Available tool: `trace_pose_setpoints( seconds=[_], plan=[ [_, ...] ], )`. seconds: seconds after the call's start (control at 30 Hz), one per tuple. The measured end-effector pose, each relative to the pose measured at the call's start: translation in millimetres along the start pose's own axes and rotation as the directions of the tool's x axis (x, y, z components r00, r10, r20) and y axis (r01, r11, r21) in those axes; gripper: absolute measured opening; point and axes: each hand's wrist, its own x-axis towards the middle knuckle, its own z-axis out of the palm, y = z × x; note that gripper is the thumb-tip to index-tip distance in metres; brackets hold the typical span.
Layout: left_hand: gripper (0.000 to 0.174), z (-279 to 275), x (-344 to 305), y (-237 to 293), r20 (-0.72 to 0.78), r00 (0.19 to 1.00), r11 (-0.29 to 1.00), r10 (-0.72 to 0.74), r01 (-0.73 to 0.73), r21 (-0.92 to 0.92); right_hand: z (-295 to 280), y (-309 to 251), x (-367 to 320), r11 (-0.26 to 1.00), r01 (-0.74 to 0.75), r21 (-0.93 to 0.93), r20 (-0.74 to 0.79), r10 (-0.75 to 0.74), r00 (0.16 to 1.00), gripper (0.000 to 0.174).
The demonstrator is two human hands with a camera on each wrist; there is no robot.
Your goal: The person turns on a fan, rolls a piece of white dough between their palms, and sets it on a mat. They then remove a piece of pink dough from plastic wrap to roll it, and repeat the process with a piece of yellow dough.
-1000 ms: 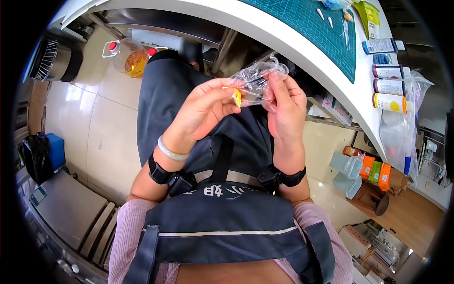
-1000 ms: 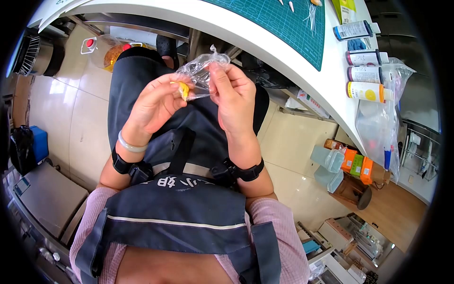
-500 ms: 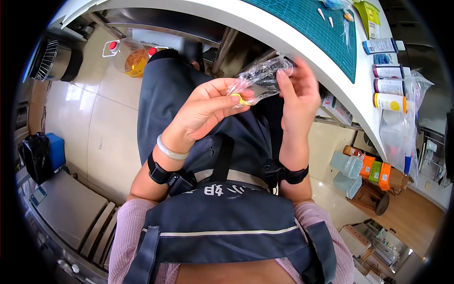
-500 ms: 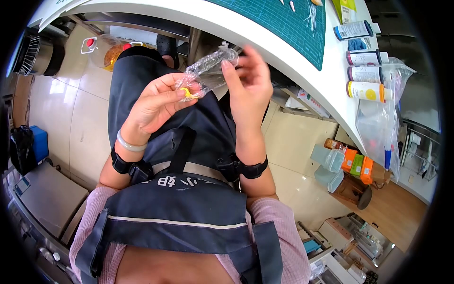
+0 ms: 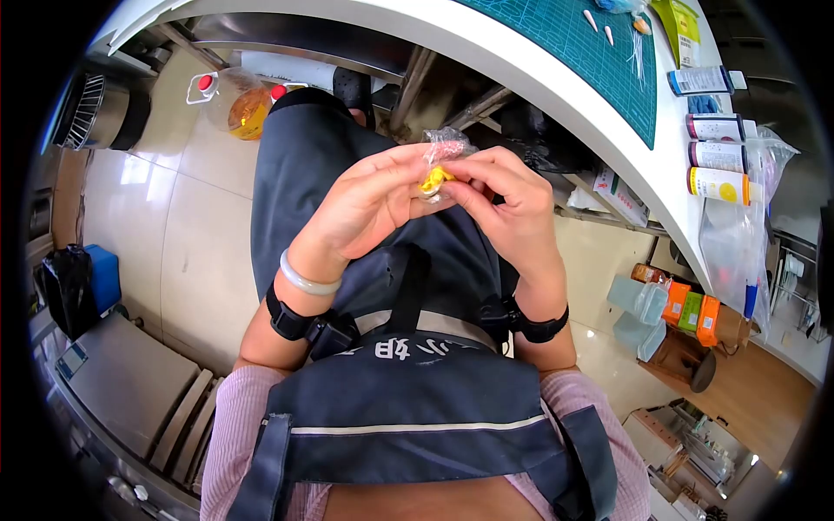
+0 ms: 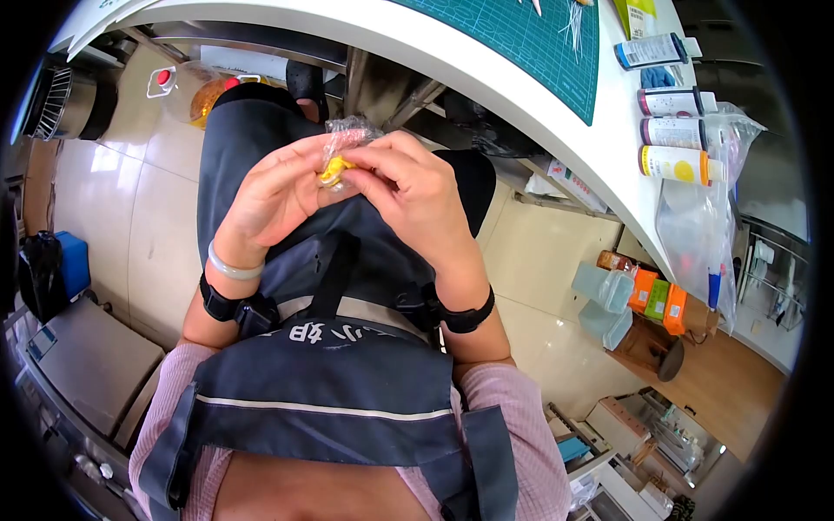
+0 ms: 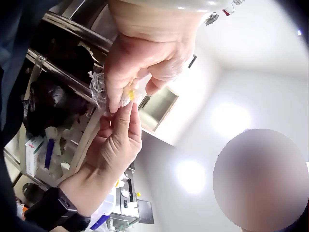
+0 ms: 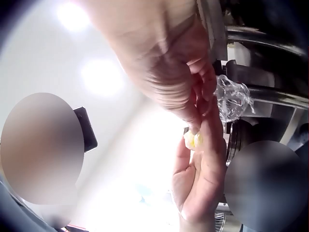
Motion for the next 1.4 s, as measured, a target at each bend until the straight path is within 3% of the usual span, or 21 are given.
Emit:
trace_pose_setpoints(
  seconds=[0.03, 0.1, 0.2, 0.37, 0.43, 0.47, 0.7, 0.8, 0.87, 0.97, 1.13, 1.23, 1.3, 1.4],
  plan=[
    [0.036, 1, 0, 0, 0.034, 0.999, 0.997, 0.008, -0.010, 0.079, -1, -2, 1, 0.998, -0.064, 0.008, 0.033, 0.064, 0.997, 0.024],
    [0.036, 2, -1, 2, 0.069, 0.998, 0.987, 0.013, -0.023, 0.158, 0, -5, 1, 1.000, -0.024, 0.015, 0.005, 0.024, 1.000, 0.025],
    [0.033, 1, -4, 5, -0.009, 0.999, 0.965, -0.034, 0.035, 0.261, -1, -3, 0, 0.999, 0.013, 0.043, 0.005, -0.013, 1.000, 0.026],
    [0.026, -8, -4, -3, -0.034, 0.989, 0.918, 0.146, -0.122, 0.378, -6, 2, -1, 0.982, -0.030, 0.185, 0.087, 0.014, 0.996, 0.027],
    [0.024, -9, -4, -5, -0.026, 0.983, 0.880, 0.182, -0.151, 0.450, -6, 3, -3, 0.934, -0.176, 0.311, 0.160, 0.131, 0.978, 0.026],
    [0.022, -9, -4, -6, -0.015, 0.976, 0.837, 0.216, -0.177, 0.518, -5, 5, -3, 0.934, -0.176, 0.311, 0.160, 0.131, 0.978, 0.026],
    [0.022, -9, -4, -1, -0.073, 0.980, 0.901, 0.184, -0.138, 0.411, 1, 8, -3, 0.849, -0.203, 0.488, 0.102, 0.175, 0.979, 0.024],
    [0.021, -13, -3, -2, -0.051, 0.979, 0.911, 0.199, -0.165, 0.379, 0, 8, -3, 0.824, -0.202, 0.530, 0.064, 0.198, 0.978, 0.025],
    [0.025, -14, -2, -2, 0.024, 0.963, 0.884, 0.268, -0.256, 0.391, -1, 10, -3, 0.817, -0.181, 0.548, 0.021, 0.203, 0.979, 0.024],
    [0.031, 3, -8, 2, 0.084, 0.979, 0.945, 0.187, -0.203, 0.258, 2, 5, -3, 0.796, -0.175, 0.579, -0.008, 0.220, 0.975, 0.022],
    [0.033, -14, -2, 0, 0.202, 0.973, 0.985, 0.109, -0.133, 0.108, 10, -1, -4, 0.855, -0.113, 0.507, -0.060, 0.166, 0.984, 0.017],
    [0.033, -16, 0, -7, 0.162, 0.966, 0.964, 0.203, -0.226, 0.138, 14, -4, -3, 0.926, -0.055, 0.373, -0.102, 0.100, 0.990, 0.015],
    [0.037, -8, 3, -11, 0.090, 0.910, 0.846, 0.404, -0.410, 0.342, 15, -4, -3, 0.966, -0.022, 0.256, -0.129, 0.057, 0.990, 0.015],
    [0.035, -10, 4, -13, 0.125, 0.852, 0.729, 0.509, -0.504, 0.462, 23, -3, -4, 0.990, 0.035, 0.133, -0.205, -0.007, 0.979, 0.017]
  ],
)
